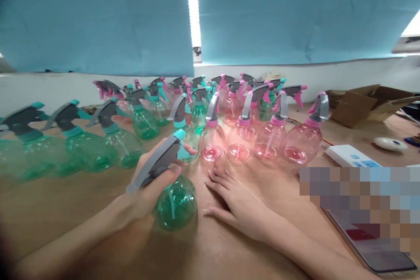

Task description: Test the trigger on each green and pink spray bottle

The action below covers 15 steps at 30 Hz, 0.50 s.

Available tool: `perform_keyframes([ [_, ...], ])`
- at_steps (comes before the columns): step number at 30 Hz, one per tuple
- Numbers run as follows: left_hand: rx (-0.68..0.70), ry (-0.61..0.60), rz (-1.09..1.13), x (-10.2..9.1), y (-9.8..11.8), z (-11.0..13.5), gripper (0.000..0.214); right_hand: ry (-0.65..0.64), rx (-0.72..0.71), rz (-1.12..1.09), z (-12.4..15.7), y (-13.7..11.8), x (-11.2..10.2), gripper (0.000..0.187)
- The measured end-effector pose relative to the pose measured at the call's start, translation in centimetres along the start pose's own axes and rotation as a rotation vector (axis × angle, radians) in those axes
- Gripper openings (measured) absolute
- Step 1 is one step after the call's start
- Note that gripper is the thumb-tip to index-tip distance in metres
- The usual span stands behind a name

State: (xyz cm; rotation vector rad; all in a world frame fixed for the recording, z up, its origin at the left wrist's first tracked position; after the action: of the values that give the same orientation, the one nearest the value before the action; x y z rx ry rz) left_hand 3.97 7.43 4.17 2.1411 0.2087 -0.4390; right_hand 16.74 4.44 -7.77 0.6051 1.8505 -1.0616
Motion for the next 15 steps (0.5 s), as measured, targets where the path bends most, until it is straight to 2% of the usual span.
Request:
perform_keyframes([
  [6, -0.021, -0.043, 0.011, -0.13, 0.37, -0.13, 0.002, 0.020, -0.012, 0.006, -0.06, -0.03, -0.14, 0.071],
  [15, -0.033, 0.012, 0.022, -0.20, -0.50, 0.42, 0.003, 0.084, -0.051, -0.028, -0.23, -0.84, -0.90, 0.061],
])
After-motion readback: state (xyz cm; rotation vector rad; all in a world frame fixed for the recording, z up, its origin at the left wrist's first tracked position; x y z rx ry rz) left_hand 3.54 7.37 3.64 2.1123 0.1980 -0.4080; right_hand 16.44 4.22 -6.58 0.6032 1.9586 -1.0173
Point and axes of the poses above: each hand's wrist, its own z-axis away from the middle knuckle, its own x-axis out of the palm, y = z × x, the point moved 9 cm from there along -z, towards the middle knuckle, and after that the axes turned 12 degrees about y, right-handed, at the moved point
